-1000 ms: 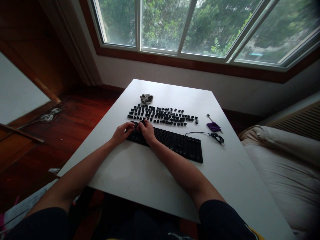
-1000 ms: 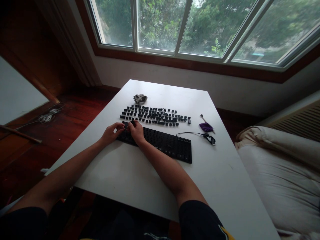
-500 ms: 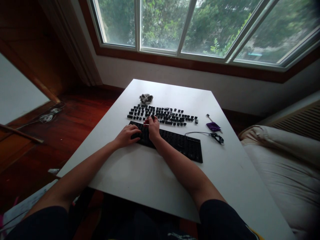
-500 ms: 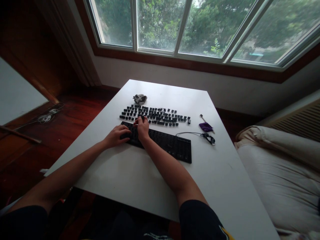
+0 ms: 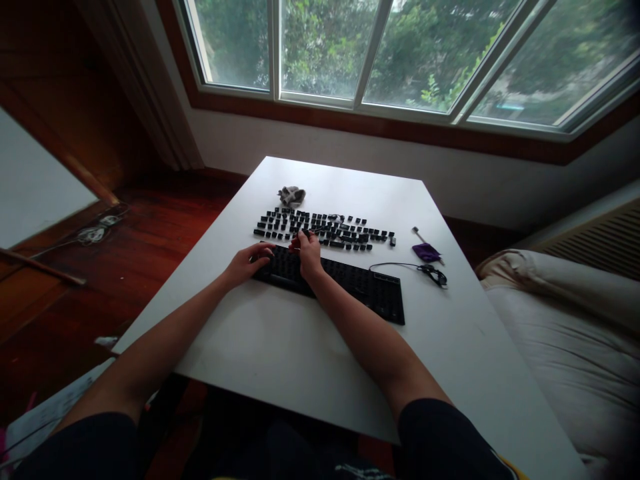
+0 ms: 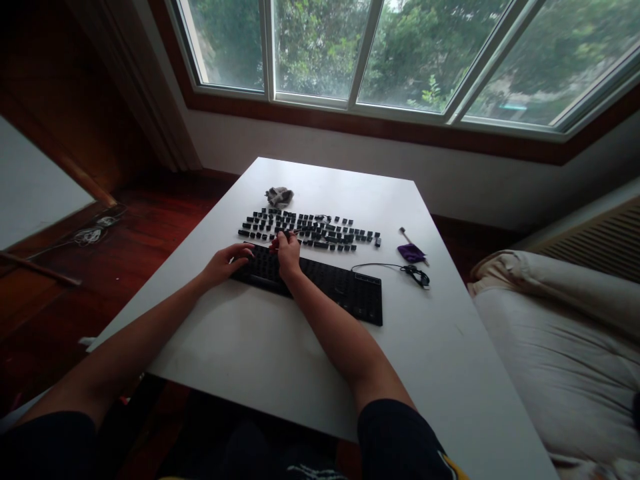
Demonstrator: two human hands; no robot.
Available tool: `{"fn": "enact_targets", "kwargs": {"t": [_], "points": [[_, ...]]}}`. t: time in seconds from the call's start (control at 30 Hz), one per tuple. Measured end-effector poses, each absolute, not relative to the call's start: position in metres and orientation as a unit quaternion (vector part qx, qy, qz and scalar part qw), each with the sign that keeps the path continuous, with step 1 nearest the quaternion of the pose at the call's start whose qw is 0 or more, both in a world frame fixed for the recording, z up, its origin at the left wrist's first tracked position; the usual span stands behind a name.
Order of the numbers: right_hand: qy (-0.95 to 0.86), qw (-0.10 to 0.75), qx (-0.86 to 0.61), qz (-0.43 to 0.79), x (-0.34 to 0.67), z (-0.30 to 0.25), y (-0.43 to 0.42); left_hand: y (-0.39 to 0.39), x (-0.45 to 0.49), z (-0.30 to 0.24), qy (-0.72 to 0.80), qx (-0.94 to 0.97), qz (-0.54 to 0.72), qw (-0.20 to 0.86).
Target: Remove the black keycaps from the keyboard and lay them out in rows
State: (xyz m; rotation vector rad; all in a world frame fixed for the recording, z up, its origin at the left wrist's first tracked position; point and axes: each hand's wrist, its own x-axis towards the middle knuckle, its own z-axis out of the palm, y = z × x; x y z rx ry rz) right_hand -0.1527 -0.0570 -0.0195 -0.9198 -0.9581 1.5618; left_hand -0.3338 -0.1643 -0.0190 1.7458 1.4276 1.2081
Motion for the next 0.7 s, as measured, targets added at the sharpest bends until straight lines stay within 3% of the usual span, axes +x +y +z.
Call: {"fn": "enact_targets", "kwargs": {"t": [0.13, 0.33, 0.7], "points": [[-0.419, 0.504, -0.396, 0.643, -0.153, -0.017, -0.061, -0.16, -0.341, -0.027, 0.52, 0.576, 0.524, 0.352], [-0.467, 0.459, -0.404, 0.638, -0.154, -0.019, -0.061, -0.146, -0.356, -0.036, 0.517, 0.501, 0.609, 0.334], [-0.502, 0.439, -0.393, 0.632, -0.153, -0.028, -0.054, -0.121, -0.394, -0.042, 0.61, 0.578, 0.486, 0.239]]}}
